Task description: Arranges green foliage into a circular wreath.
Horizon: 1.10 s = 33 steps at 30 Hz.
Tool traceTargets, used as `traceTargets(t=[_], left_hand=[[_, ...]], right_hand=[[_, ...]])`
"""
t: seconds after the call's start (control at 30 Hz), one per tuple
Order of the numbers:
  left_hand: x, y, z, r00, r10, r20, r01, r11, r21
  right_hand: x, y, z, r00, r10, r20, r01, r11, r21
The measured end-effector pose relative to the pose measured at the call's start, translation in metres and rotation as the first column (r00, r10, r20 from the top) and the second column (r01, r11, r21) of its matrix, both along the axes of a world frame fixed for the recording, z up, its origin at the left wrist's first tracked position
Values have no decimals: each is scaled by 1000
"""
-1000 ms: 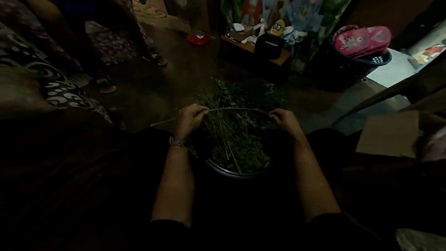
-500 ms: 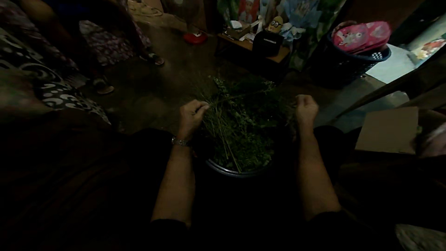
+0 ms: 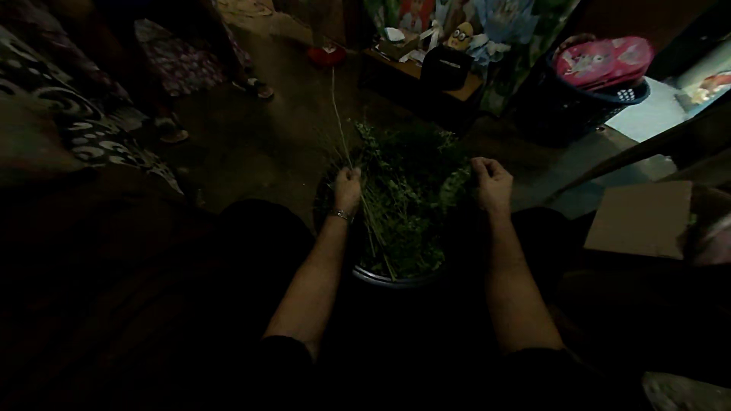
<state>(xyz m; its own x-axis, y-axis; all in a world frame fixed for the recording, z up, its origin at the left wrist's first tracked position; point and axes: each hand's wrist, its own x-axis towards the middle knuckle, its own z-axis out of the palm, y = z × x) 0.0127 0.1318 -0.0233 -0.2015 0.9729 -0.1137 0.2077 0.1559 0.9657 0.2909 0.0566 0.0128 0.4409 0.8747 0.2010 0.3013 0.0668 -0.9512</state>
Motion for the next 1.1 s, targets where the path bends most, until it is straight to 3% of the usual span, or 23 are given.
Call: traceTargets(t=[0.07, 0.17, 0.23, 0.33, 0.4, 0.47, 0.6, 0.73, 0.87, 1.0, 1.1], left_hand=[[5, 2, -14, 981, -87, -172, 60, 986, -156], [18, -18, -7, 913, -300, -276, 285, 954, -95], [24, -36, 0, 814, -474, -335, 480, 874, -70], [33, -48, -7, 677, -680, -281, 684, 723, -99], [40, -55, -6, 674, -705, -222, 721, 693, -13], [44, -60, -3, 714, -673, -194, 697, 710, 101], [45, -68, 2, 832, -528, -172, 555, 796, 241], [42, -72, 9, 889, -442, -118, 456, 846, 277], [40, -70, 8, 904, -428, -3, 418, 881, 222], [39, -65, 3, 899, -406, 163, 377, 908, 182], [39, -62, 1, 881, -430, 196, 390, 896, 213]], right_hand=[[-5, 4, -4, 995, 84, -57, -84, 996, 11], [-13, 5, -13, 969, 195, -149, -186, 980, 71], [-22, 3, -15, 953, 231, -196, -215, 971, 100], [-41, -2, -17, 930, 259, -261, -241, 965, 100], [-55, -6, -18, 915, 276, -295, -268, 961, 69], [-69, -8, -21, 914, 276, -298, -272, 961, 56], [-87, -14, -27, 964, 254, -83, -244, 963, 115], [-96, -14, -40, 971, 204, 125, -229, 944, 238], [-101, -14, -49, 953, 219, 208, -269, 928, 258], [-102, -17, -42, 946, 293, 140, -314, 935, 162], [-100, -19, -34, 944, 310, -114, -304, 950, 66]])
